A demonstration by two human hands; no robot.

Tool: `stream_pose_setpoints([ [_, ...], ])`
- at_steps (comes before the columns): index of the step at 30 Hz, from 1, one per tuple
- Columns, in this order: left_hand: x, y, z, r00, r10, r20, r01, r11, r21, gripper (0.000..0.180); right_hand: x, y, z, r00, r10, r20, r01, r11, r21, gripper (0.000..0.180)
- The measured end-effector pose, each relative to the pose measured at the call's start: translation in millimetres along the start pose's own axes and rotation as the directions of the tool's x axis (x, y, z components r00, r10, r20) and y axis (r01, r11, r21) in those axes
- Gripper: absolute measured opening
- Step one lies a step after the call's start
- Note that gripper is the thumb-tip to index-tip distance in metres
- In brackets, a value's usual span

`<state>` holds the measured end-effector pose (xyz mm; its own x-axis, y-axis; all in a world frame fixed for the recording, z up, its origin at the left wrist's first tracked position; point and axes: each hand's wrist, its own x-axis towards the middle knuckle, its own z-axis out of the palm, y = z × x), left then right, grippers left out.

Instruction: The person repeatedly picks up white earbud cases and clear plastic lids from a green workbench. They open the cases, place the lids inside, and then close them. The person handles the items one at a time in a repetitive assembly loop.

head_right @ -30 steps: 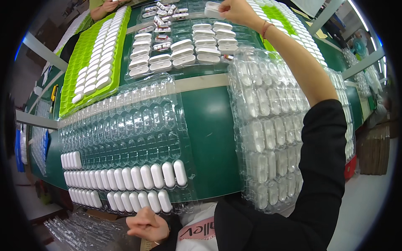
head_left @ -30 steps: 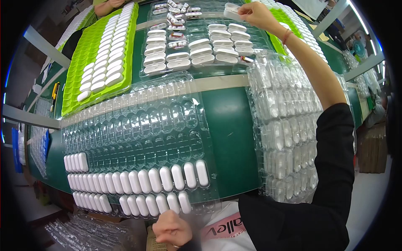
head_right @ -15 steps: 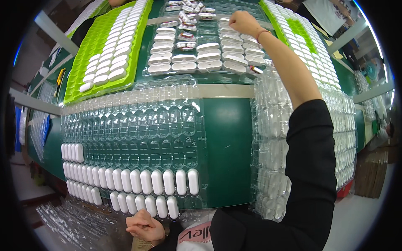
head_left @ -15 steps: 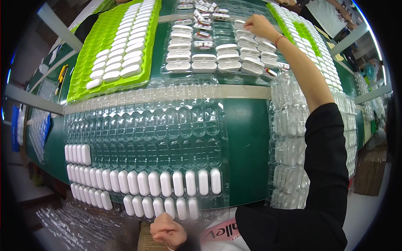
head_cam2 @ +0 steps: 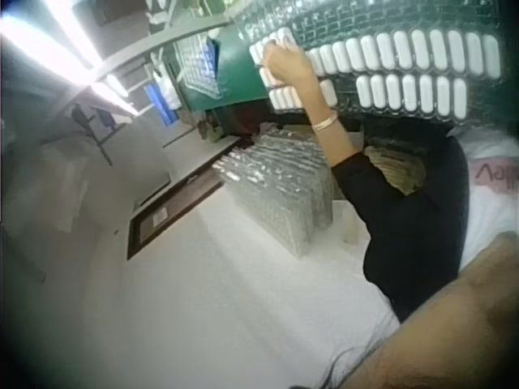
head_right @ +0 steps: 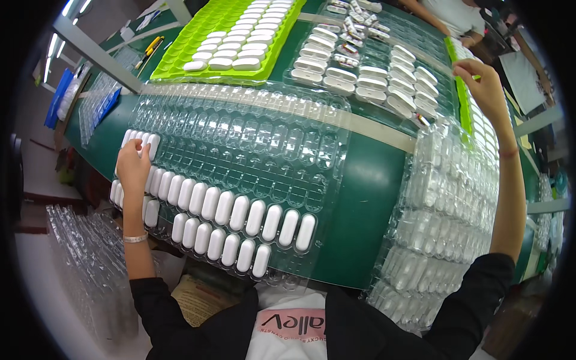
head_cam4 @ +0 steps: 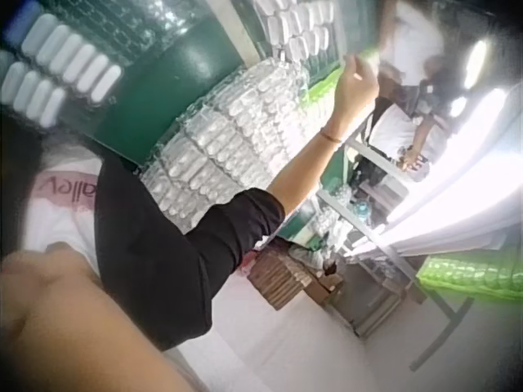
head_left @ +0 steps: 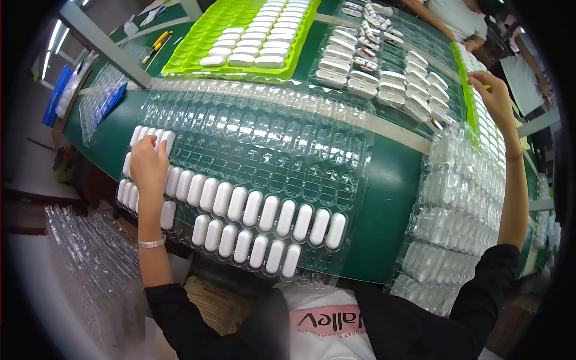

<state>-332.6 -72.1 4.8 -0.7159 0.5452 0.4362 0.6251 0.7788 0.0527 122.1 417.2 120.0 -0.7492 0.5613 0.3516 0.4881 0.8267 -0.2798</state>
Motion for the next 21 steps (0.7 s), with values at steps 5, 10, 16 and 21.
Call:
stream_pose_setpoints([
  [5, 16, -35, 30, 0.999, -0.017, 0.03, 0.013, 0.992, 0.129, 0.032, -112, -75, -39, 0.992, 0.121, -0.035, -0.119, 0.991, 0.064, 0.013],
  [10, -88, 127, -98, 0.961, 0.092, -0.26, -0.189, 0.907, -0.377, 0.032, -240, -130, -68, 0.926, 0.378, -0.014, -0.377, 0.925, 0.047, 0.011],
  [16, -207, 235, -114, 0.97, 0.19, -0.152, -0.193, 0.22, -0.956, 0.034, -352, -173, -62, 0.712, 0.701, -0.047, -0.695, 0.713, 0.096, 0.01],
  [21, -228, 260, -131, 0.897, 0.412, -0.162, -0.189, 0.026, -0.982, 0.028, -386, -204, -49, 0.654, 0.754, -0.058, -0.755, 0.656, 0.017, 0.019],
])
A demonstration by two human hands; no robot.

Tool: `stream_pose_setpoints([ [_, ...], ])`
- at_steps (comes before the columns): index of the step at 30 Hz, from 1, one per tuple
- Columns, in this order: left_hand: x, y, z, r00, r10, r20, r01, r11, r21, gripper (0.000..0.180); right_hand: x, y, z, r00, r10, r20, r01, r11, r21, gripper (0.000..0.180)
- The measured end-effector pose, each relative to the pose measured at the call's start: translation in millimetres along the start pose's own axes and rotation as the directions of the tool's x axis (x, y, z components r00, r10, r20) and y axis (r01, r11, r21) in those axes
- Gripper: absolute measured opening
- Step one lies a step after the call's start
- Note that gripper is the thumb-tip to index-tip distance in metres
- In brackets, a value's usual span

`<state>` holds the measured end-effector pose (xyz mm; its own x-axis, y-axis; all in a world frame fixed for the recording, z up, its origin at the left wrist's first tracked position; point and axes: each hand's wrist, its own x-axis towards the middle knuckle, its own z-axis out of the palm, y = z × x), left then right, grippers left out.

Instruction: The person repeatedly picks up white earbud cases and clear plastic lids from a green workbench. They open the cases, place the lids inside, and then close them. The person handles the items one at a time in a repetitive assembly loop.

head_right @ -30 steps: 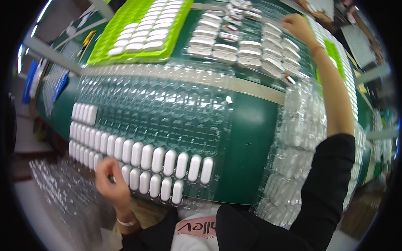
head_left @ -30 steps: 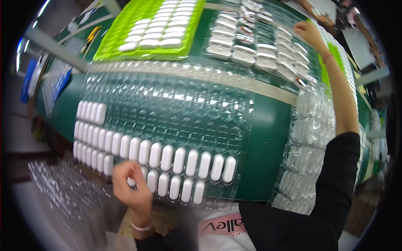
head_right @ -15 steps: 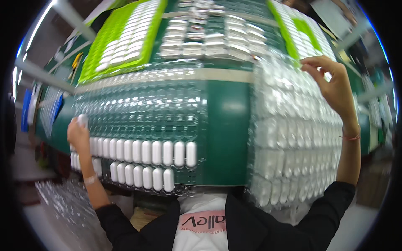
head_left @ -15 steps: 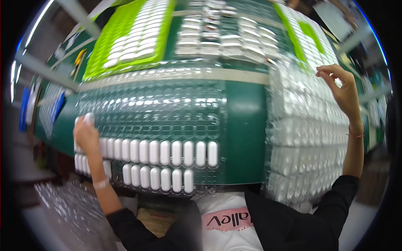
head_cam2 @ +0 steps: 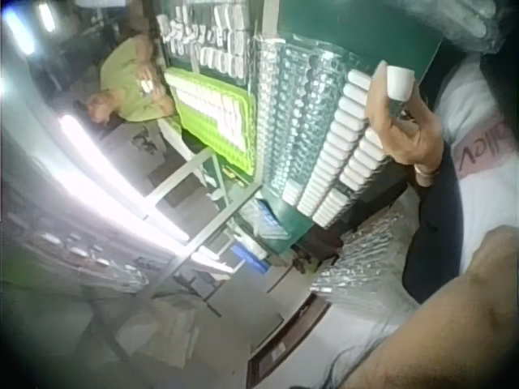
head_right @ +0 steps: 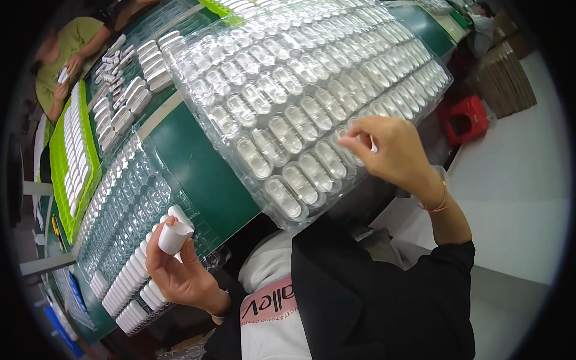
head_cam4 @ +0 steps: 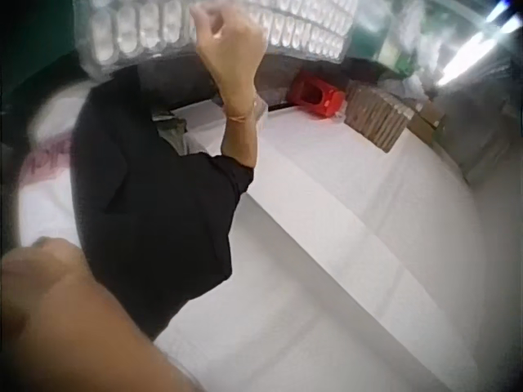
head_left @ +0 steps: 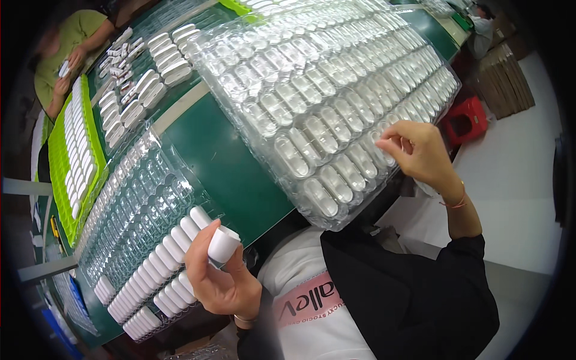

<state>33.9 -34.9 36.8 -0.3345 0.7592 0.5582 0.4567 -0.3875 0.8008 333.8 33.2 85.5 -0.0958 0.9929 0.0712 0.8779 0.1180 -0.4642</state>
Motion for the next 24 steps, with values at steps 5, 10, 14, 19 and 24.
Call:
stream_pose_setpoints([
  [5, -4, 4, 3, 0.998, -0.035, 0.048, 0.041, 0.99, -0.131, 0.035, -10, 13, 17, 0.981, -0.148, -0.123, 0.138, 0.987, -0.086, 0.012],
  [10, -1, -3, -1, 0.941, -0.317, 0.119, 0.338, 0.857, -0.39, 0.044, 27, -21, -4, 0.999, -0.036, 0.027, 0.021, 0.894, 0.448, 0.008],
  [14, 11, -16, 3, 0.866, -0.443, 0.233, 0.494, 0.686, -0.533, 0.049, 68, -60, 20, 0.925, -0.311, 0.22, 0.104, 0.761, 0.64, 0.017],
  [19, 19, -26, -8, 0.862, -0.487, 0.137, 0.471, 0.675, -0.568, 0.04, 113, -118, 65, 0.753, -0.585, 0.3, 0.176, 0.619, 0.765, 0.029],
  [24, 21, -32, -6, 0.882, -0.47, -0.035, 0.387, 0.766, -0.514, 0.044, 129, -142, 104, 0.641, -0.717, 0.273, 0.285, 0.553, 0.783, 0.03],
])
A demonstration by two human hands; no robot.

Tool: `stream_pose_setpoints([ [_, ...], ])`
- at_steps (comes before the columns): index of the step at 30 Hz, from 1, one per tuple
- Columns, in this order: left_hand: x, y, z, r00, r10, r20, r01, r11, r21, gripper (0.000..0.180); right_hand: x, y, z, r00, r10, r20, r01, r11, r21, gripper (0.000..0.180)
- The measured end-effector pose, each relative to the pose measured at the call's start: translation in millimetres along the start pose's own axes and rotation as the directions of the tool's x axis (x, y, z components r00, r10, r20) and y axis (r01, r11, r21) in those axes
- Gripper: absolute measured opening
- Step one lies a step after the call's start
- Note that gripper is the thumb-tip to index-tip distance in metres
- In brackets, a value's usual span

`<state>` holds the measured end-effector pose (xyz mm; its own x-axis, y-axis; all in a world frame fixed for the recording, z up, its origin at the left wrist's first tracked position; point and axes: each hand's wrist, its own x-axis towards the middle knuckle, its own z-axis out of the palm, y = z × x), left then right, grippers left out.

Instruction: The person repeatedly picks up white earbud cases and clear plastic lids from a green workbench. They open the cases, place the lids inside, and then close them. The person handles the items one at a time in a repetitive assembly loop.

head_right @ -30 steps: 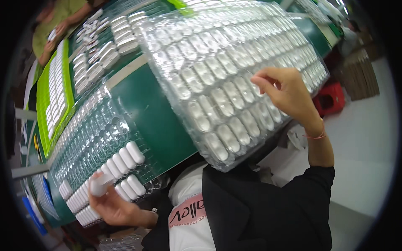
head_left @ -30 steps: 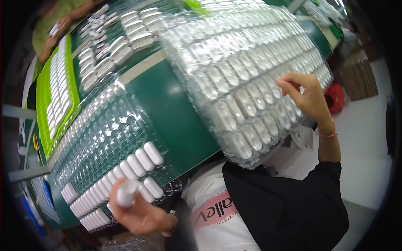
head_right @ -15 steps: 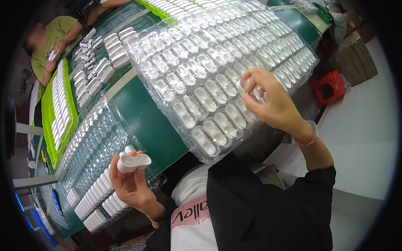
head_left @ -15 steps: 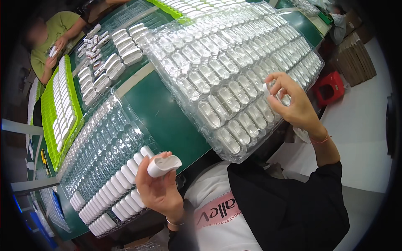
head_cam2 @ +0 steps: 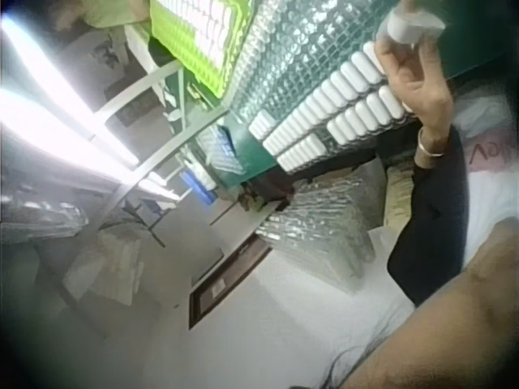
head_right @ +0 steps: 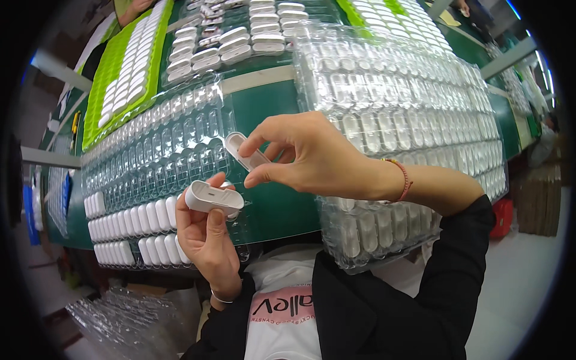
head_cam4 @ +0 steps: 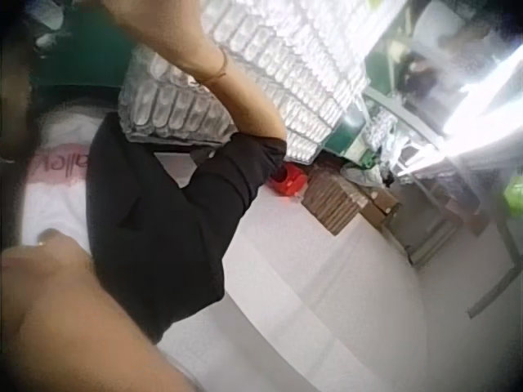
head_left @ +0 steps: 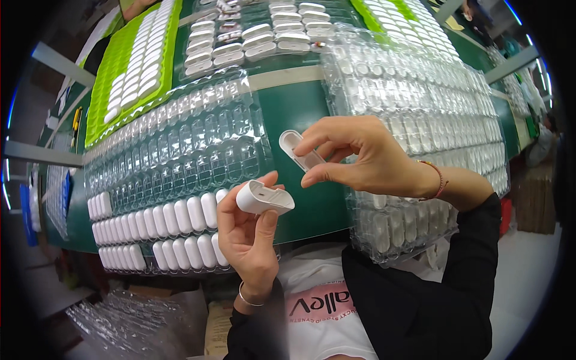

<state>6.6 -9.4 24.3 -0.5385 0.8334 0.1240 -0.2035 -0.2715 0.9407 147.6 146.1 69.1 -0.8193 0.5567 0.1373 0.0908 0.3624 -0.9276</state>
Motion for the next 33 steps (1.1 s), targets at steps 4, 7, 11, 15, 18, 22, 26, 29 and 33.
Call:
stream_pose_setpoints([
  [4, 5, -4, 4, 0.999, -0.005, -0.043, 0.004, 1.0, -0.02, 0.043, 9, 10, 8, 0.995, -0.088, 0.055, 0.086, 0.996, 0.031, 0.029],
  [7, 7, -10, 2, 1.0, -0.021, -0.021, 0.021, 1.0, -0.012, 0.043, 9, 11, 11, 0.994, -0.046, 0.094, 0.038, 0.995, 0.09, 0.028],
  [11, 9, -12, 1, 1.0, -0.011, 0.011, 0.011, 1.0, -0.009, 0.042, 8, 16, 12, 0.999, -0.045, 0.021, 0.043, 0.996, 0.081, 0.028],
  [15, 10, -13, 0, 0.999, -0.019, 0.048, 0.019, 1.0, 0.004, 0.042, 7, 19, 10, 0.999, -0.039, 0.007, 0.038, 0.991, 0.132, 0.026],
  [18, 9, -13, 2, 1.0, -0.009, 0.004, 0.009, 1.0, 0.028, 0.044, 8, 17, 10, 0.992, -0.126, -0.001, 0.125, 0.99, 0.061, 0.024],
  [22, 10, -15, 4, 1.0, -0.014, 0.001, 0.014, 1.0, 0.013, 0.044, 8, 16, 10, 0.993, -0.114, -0.015, 0.115, 0.99, 0.075, 0.024],
  [26, 8, -14, 2, 0.999, -0.039, -0.004, 0.039, 0.999, 0.003, 0.044, 8, 16, 10, 0.996, -0.094, 0.001, 0.094, 0.991, 0.096, 0.024],
  [29, 9, -15, 2, 0.998, -0.057, -0.022, 0.056, 0.998, -0.027, 0.044, 8, 21, 11, 0.998, -0.068, 0.018, 0.066, 0.992, 0.103, 0.024],
  [33, 10, -16, -2, 0.996, -0.065, -0.058, 0.06, 0.996, -0.073, 0.042, 6, 21, 13, 0.999, -0.041, -0.011, 0.042, 0.993, 0.113, 0.026],
])
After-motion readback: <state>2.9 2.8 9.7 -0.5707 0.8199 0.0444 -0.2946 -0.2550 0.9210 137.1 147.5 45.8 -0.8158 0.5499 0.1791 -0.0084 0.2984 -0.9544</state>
